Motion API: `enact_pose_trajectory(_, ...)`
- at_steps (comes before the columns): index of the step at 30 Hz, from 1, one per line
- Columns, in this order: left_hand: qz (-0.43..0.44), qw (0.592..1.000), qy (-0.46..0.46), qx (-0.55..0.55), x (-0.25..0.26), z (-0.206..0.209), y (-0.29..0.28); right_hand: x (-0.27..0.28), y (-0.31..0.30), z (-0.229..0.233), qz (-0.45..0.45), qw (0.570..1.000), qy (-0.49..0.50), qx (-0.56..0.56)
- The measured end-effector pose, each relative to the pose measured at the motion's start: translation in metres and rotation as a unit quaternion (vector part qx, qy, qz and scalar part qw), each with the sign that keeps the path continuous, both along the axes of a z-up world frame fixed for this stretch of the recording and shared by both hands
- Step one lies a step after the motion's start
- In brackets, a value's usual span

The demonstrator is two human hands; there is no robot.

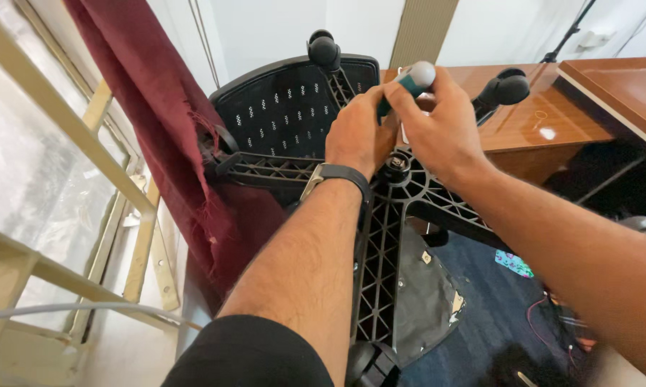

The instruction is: The person uses a manual screwdriver to tighten a screw into the central hub of an overturned office chair base. The hands rotate the tool repeatedly to secure the screw while the chair remains upside down.

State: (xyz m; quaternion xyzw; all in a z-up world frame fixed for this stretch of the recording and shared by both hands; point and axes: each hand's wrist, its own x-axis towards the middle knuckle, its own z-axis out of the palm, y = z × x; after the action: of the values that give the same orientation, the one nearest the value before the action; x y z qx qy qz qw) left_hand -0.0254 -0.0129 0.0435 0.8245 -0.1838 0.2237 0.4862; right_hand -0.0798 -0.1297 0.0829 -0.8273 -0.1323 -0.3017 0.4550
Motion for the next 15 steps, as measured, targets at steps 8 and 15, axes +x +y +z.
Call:
enact_pose_trajectory(8, -0.025, 0.997, -0.068, -0.041, -0.048, 0.007, 0.000, -0.028, 0.001, 0.013, 0.000, 0.996, -0.087, 0.025)
enact_pose_trajectory(15, -0.018, 0.998, -0.055, 0.014, -0.052, -0.013, 0.011, -0.042, 0.006, -0.011, -0.036, 0.999, -0.038, -0.009)
